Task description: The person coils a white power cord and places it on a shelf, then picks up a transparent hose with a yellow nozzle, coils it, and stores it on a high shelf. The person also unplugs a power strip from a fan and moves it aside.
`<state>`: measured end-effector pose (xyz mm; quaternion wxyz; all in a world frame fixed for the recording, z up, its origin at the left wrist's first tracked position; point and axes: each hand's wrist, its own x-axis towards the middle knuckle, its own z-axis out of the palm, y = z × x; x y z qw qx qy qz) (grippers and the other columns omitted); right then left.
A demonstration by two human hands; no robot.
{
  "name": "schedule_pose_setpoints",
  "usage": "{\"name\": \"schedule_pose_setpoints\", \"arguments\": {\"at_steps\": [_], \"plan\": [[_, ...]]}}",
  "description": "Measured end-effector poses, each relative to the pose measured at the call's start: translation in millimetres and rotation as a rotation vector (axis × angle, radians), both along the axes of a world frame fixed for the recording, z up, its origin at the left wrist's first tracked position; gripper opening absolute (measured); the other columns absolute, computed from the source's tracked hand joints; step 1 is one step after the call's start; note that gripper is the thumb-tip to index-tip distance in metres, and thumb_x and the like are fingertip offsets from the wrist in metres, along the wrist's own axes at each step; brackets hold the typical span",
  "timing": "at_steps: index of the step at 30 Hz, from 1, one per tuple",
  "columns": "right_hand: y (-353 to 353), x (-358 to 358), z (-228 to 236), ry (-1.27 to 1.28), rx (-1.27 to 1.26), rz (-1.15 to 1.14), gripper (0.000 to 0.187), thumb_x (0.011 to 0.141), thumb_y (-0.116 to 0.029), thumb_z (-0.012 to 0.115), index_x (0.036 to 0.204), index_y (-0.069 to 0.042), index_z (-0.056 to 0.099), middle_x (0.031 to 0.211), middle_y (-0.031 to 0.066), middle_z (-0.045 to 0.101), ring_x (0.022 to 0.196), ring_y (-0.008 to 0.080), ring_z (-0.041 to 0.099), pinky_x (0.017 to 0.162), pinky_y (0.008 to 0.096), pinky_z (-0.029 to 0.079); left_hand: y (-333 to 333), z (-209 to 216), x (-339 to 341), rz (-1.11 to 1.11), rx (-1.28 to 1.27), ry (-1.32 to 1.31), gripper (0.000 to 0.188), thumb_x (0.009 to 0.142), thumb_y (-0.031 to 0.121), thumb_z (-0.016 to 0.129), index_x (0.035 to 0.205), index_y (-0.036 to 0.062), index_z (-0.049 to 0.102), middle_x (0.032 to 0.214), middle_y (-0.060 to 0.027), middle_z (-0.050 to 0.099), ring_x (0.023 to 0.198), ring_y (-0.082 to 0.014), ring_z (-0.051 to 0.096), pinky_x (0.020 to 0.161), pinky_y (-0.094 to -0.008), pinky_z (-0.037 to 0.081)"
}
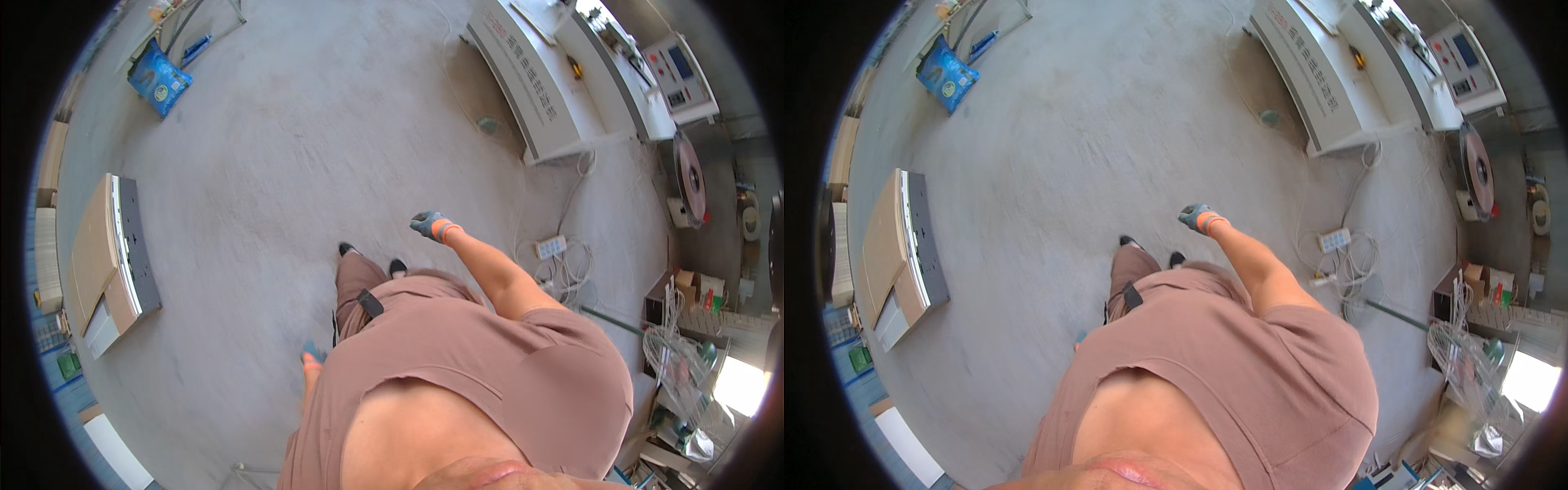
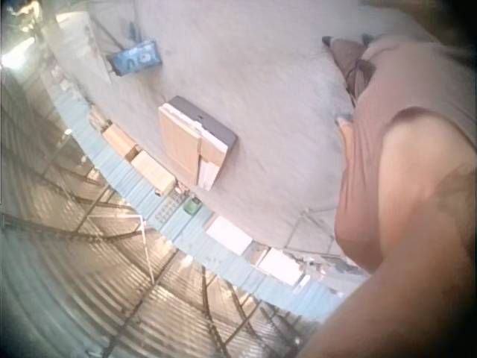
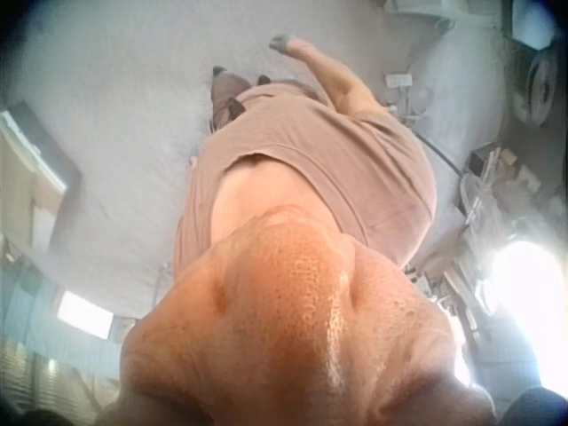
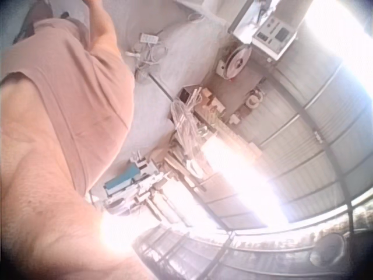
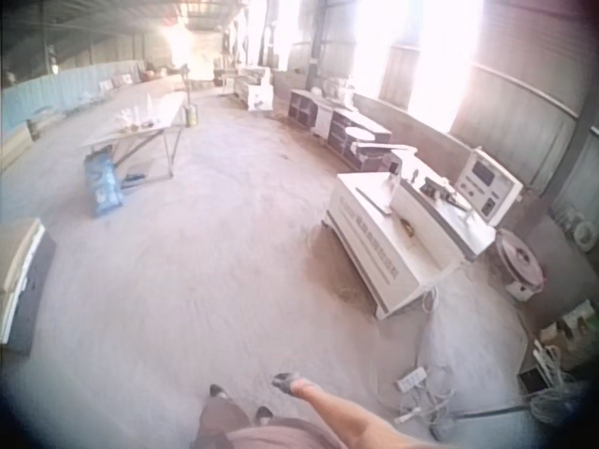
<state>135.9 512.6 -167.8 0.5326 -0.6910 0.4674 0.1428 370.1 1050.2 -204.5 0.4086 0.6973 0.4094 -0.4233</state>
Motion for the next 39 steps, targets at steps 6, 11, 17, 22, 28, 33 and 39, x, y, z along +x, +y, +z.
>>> {"name": "schedule_pose_setpoints", "arguments": {"at_steps": [6, 11, 17, 22, 28, 33, 39], "plan": [[-119.7, 161.1, -11.7, 0.025, -0.126, -0.005, 0.049, 0.089, -0.040, 0.061, 0.127, -0.010, 0.066, 0.129, 0.0141, 0.066, 0.121, 0.0296, 0.061, 0.102, 0.0392, 0.047, -41.8, 3.8, 121.6, 0.238, 0.077, 0.057, 0.067, 0.092, 0.041, 0.059, 0.149, 0.0096, 0.041, 0.153, -0.0060, 0.044, 0.140, -0.0294, 0.039, 0.113, -0.0542, 0.031], [-200.9, 205.9, -23.9, 0.446, -0.057, 0.114, 0.045, 0.086, -0.039, 0.060, 0.120, -0.011, 0.070, 0.103, 0.0116, 0.073, 0.090, 0.0261, 0.068, 0.082, 0.0377, 0.053, -190.7, -22.9, 353.3, 0.147, -0.182, -0.083, 0.068, 0.093, 0.043, 0.056, 0.150, 0.0097, 0.039, 0.156, -0.0060, 0.041, 0.142, -0.0289, 0.036, 0.114, -0.0541, 0.029], [-277.2, 250.4, -58.3, 0.265, 0.219, -0.523, 0.032, 0.087, -0.029, 0.064, 0.111, -0.009, 0.072, 0.080, 0.0044, 0.068, 0.064, 0.0183, 0.059, 0.057, 0.0359, 0.048, -572.9, -5.5, 603.3, -0.217, -0.378, -0.355, 0.071, 0.094, 0.041, 0.057, 0.154, 0.0114, 0.034, 0.158, -0.0062, 0.037, 0.141, -0.0275, 0.039, 0.113, -0.0489, 0.034], [-362.8, 241.0, -155.4, 0.338, 0.194, -0.075, 0.049, 0.094, -0.049, 0.054, 0.114, -0.008, 0.071, 0.107, 0.0081, 0.073, 0.089, 0.0221, 0.068, 0.081, 0.0386, 0.053, -841.9, 13.5, 696.6, -0.511, -0.667, -0.366, 0.054, 0.092, 0.034, 0.063, 0.138, 0.0090, 0.053, 0.138, -0.0070, 0.057, 0.120, -0.0270, 0.057, 0.101, -0.0432, 0.045], [-606.9, 369.9, -158.4, 0.620, 0.285, -0.133, 0.045, 0.088, -0.035, 0.056, 0.127, -0.014, 0.064, 0.116, 0.0129, 0.070, 0.101, 0.0267, 0.070, 0.085, 0.0408, 0.054, -949.5, -17.9, 744.5, -0.790, -0.405, -0.481, 0.053, 0.088, 0.028, 0.070, 0.134, 0.0061, 0.056, 0.123, -0.0082, 0.063, 0.107, -0.0212, 0.059, 0.088, -0.0417, 0.050], [-834.3, 570.4, -53.1, 0.156, -0.202, -0.302, 0.041, 0.090, -0.040, 0.060, 0.111, -0.007, 0.071, 0.088, 0.0076, 0.073, 0.072, 0.0222, 0.066, 0.067, 0.0388, 0.053, -928.4, -10.2, 777.2, -0.174, -0.053, -0.037, 0.071, 0.085, 0.031, 0.070, 0.146, 0.0111, 0.040, 0.150, -0.0074, 0.043, 0.132, -0.0327, 0.045, 0.102, -0.0557, 0.041], [-1037.7, 727.6, -6.6, -0.033, -0.128, -0.410, 0.042, 0.088, -0.039, 0.063, 0.119, -0.011, 0.070, 0.118, 0.0127, 0.071, 0.112, 0.0286, 0.066, 0.098, 0.0393, 0.049, -1021.8, -14.2, 842.7, 0.071, 0.134, 0.005, 0.064, 0.089, 0.038, 0.059, 0.144, 0.0077, 0.045, 0.148, -0.0087, 0.048, 0.134, -0.0305, 0.044, 0.109, -0.0506, 0.037]]}}
